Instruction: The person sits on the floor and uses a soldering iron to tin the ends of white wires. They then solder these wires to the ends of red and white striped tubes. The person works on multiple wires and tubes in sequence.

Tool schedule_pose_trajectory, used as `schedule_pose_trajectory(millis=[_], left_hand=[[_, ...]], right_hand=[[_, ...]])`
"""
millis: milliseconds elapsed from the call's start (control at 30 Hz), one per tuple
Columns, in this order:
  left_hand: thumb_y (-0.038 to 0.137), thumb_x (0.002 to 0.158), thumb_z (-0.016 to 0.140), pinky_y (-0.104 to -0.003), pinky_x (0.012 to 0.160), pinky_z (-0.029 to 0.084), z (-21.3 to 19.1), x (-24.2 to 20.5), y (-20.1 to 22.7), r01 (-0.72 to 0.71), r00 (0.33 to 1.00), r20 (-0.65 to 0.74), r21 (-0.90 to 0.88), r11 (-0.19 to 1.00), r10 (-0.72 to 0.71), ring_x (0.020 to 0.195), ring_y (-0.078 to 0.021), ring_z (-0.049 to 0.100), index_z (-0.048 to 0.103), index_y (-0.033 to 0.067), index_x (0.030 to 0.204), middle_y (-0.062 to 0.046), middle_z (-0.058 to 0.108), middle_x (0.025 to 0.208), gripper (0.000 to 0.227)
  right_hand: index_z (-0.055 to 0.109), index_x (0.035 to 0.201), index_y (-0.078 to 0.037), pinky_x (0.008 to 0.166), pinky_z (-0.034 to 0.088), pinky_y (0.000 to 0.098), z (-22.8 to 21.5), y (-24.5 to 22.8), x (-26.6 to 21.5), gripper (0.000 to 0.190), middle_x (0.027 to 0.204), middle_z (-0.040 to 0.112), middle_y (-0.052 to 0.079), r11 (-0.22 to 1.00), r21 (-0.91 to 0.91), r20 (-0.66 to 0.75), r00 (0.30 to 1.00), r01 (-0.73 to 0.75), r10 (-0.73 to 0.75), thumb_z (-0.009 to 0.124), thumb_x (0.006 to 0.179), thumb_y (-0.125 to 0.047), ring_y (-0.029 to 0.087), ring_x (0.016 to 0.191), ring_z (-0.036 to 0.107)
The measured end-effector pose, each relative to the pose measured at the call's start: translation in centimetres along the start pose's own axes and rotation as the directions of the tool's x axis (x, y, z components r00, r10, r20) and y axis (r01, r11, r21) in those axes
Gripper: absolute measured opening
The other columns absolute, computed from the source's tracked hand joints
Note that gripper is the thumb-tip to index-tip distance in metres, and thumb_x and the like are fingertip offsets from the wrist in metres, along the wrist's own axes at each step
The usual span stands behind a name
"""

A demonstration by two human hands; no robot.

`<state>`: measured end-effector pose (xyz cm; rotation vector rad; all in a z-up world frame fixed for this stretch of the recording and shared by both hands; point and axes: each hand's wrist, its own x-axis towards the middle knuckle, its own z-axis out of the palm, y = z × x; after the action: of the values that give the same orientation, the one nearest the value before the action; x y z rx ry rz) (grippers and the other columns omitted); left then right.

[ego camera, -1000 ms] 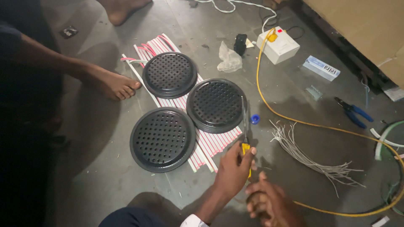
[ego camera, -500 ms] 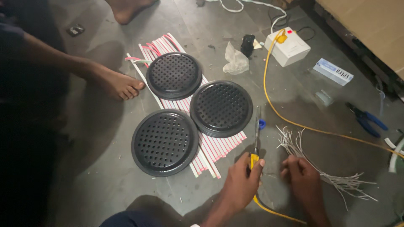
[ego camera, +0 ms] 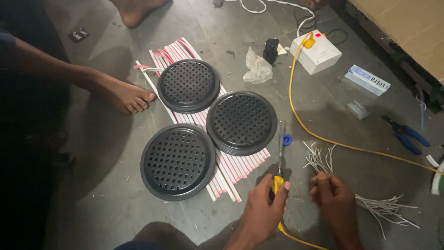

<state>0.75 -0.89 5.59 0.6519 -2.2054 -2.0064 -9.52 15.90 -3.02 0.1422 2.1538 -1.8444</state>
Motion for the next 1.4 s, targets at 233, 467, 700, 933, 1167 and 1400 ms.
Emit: schedule_pose_trajectory(millis=[233, 467, 700, 933, 1167, 1400], left_hand=[[0.033, 0.102, 0.064, -0.034, 0.052, 0.051, -0.3, -0.6, 0.7, 0.043, 0.999, 0.017, 0.095, 0.995, -0.045, 0.059, -0.0181, 0.072, 0.055, 0.0008, 0.087, -0.011, 0.063, 0.063, 0.036], [0.034, 0.097, 0.065, -0.036, 0.050, 0.053, 0.3, -0.3, -1.0, 0.075, 0.994, 0.068, 0.098, 0.992, -0.081, 0.054, -0.0176, 0.071, 0.056, 0.0027, 0.091, -0.010, 0.064, 0.065, 0.034], [0.033, 0.095, 0.068, -0.040, 0.054, 0.050, -0.2, 0.1, -1.1, -0.012, 0.992, 0.125, 0.334, 0.943, -0.031, 0.056, -0.0285, 0.067, 0.062, 0.0015, 0.096, -0.015, 0.066, 0.065, 0.032], [0.033, 0.094, 0.068, -0.048, 0.057, 0.046, -0.1, -0.3, -1.0, -0.049, 0.992, 0.126, 0.482, 0.875, -0.014, 0.064, -0.0437, 0.062, 0.064, 0.0015, 0.102, -0.023, 0.063, 0.070, 0.033], [0.033, 0.096, 0.066, -0.048, 0.058, 0.046, -0.4, -0.2, -0.8, -0.015, 0.997, 0.076, 0.491, 0.871, -0.025, 0.065, -0.0428, 0.065, 0.065, 0.0021, 0.101, -0.023, 0.065, 0.071, 0.032], [0.036, 0.094, 0.066, -0.050, 0.061, 0.048, -0.3, -0.1, -0.6, -0.002, 0.998, 0.052, 0.524, 0.852, -0.029, 0.071, -0.0439, 0.066, 0.065, 0.0029, 0.099, -0.022, 0.067, 0.074, 0.034]], right_hand=[[0.069, 0.094, -0.001, 0.056, 0.047, 0.0290, 0.3, -1.3, -1.0, 0.033, 0.070, 0.067, 0.008, 0.990, -0.134, -0.015, 0.999, 0.031, -0.033, 0.056, 0.106, -0.029, 0.013, 0.062, 0.061], [0.068, 0.094, -0.003, 0.060, 0.049, 0.0231, -0.7, -1.7, -0.8, 0.032, 0.078, 0.066, 0.000, 0.983, -0.074, 0.042, 0.985, 0.171, -0.168, 0.054, 0.107, -0.028, 0.006, 0.069, 0.061], [0.068, 0.095, -0.003, 0.054, 0.044, 0.0234, -1.9, -2.7, -0.1, 0.029, 0.073, 0.066, 0.002, 0.980, -0.094, -0.059, 0.982, 0.175, -0.181, 0.057, 0.107, -0.027, 0.007, 0.061, 0.058], [0.067, 0.099, -0.003, 0.060, 0.049, 0.0243, -2.9, -3.3, -0.1, 0.027, 0.073, 0.067, 0.001, 0.974, -0.124, -0.050, 0.979, 0.189, -0.196, 0.059, 0.107, -0.027, 0.007, 0.064, 0.061], [0.070, 0.110, -0.005, 0.076, 0.053, 0.0376, -4.3, -3.6, -0.6, 0.021, 0.098, 0.068, 0.011, 0.658, -0.665, -0.015, 0.875, 0.353, -0.484, 0.075, 0.098, -0.021, 0.025, 0.084, 0.067], [0.069, 0.117, -0.005, 0.087, 0.051, 0.0467, -4.1, -3.0, -0.2, 0.050, 0.112, 0.063, 0.017, 0.440, -0.745, 0.159, 0.775, 0.501, -0.612, 0.090, 0.077, -0.027, 0.036, 0.104, 0.063]])
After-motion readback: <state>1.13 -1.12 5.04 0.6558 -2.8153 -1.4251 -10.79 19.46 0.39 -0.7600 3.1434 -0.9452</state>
